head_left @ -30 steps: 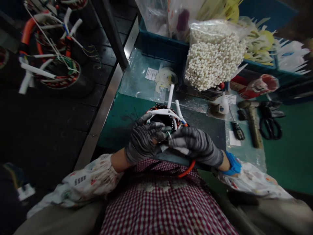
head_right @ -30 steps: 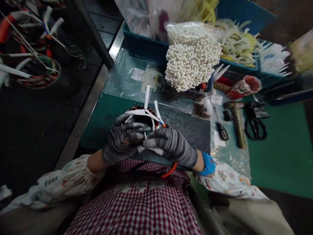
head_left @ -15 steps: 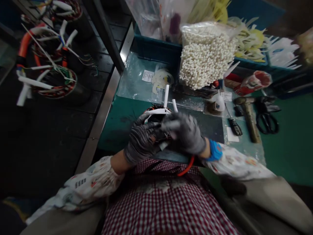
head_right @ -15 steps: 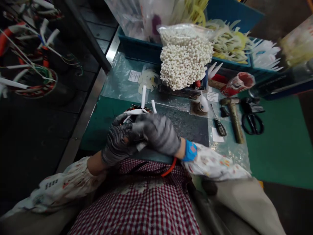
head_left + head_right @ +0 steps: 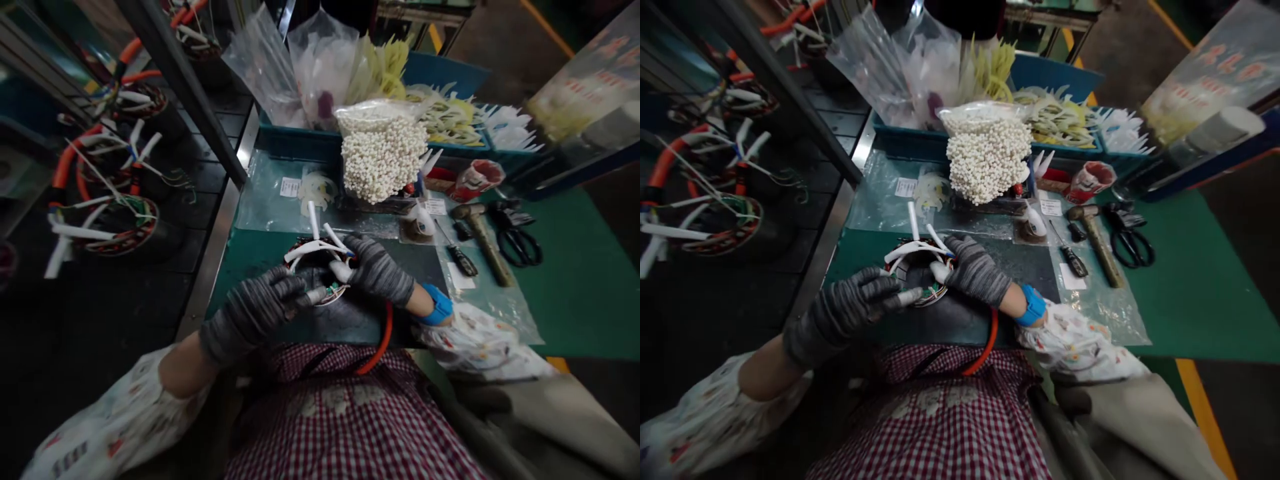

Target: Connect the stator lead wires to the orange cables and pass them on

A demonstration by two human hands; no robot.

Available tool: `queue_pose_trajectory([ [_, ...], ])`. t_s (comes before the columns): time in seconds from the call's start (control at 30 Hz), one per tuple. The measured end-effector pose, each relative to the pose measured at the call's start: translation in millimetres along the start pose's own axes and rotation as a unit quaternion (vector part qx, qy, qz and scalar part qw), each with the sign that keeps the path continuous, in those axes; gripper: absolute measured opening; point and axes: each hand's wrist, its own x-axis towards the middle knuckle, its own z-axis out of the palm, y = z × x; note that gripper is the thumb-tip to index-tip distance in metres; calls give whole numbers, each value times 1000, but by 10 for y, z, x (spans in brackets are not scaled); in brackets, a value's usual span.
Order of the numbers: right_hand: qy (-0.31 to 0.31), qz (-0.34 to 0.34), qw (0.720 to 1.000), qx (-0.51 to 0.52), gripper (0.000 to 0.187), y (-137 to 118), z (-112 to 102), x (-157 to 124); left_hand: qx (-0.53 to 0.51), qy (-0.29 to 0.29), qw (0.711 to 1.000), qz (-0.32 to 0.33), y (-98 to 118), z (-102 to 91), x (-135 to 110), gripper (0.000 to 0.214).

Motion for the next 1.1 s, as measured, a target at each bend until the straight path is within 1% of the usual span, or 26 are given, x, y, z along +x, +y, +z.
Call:
queue_pose_trajectory([
  [0.07,-62,-61,996,1,32,45,-85,311,19,4,999,45,-84,-113,70,39],
  [0.13,-117,-116,986,6,20,68,-142,591,63,10,996,65,-112,-197,108,38],
  [0.2,-129,-141,982,0,13,72,-150,750,104,20,993,55,-68,-225,78,37],
  [0.23,-122,-142,982,-6,15,68,-141,767,116,22,992,43,-26,-209,37,35],
  [0.3,-81,-140,986,-44,26,58,-130,687,118,36,992,9,66,-117,-71,32],
  [0.37,1,-130,984,-125,37,55,-164,524,105,64,992,-34,128,34,-163,28],
  [0.4,52,-117,977,-169,39,57,-204,448,96,80,991,-53,137,115,-189,25],
  [0.47,152,-72,957,-236,32,59,-305,370,78,104,989,-68,114,255,-200,15],
  [0.5,188,-45,948,-252,29,58,-353,381,72,112,989,-60,90,307,-191,13],
  [0.57,235,-6,933,-271,29,52,-412,489,60,123,989,-49,45,376,-166,19],
  [0.63,255,10,925,-282,36,44,-414,649,53,144,986,-62,50,417,-150,20],
  [0.73,281,26,915,-287,45,27,-365,808,62,171,975,-125,180,481,-139,19],
  [0.83,297,46,910,-286,47,-3,-344,791,82,184,960,-197,346,568,-106,20],
  [0.87,297,50,910,-284,48,-15,-346,765,86,189,955,-210,381,597,-90,20],
  [0.9,295,54,911,-282,49,-27,-349,737,86,195,954,-213,402,623,-76,19],
  [1.0,292,56,910,-290,48,-48,-360,691,68,210,956,-194,392,683,-57,24],
  [1.07,287,43,908,-302,36,-49,-378,694,47,214,957,-188,362,702,-64,30],
  [1.1,285,24,909,-304,28,-53,-399,696,39,213,958,-189,348,705,-68,31],
])
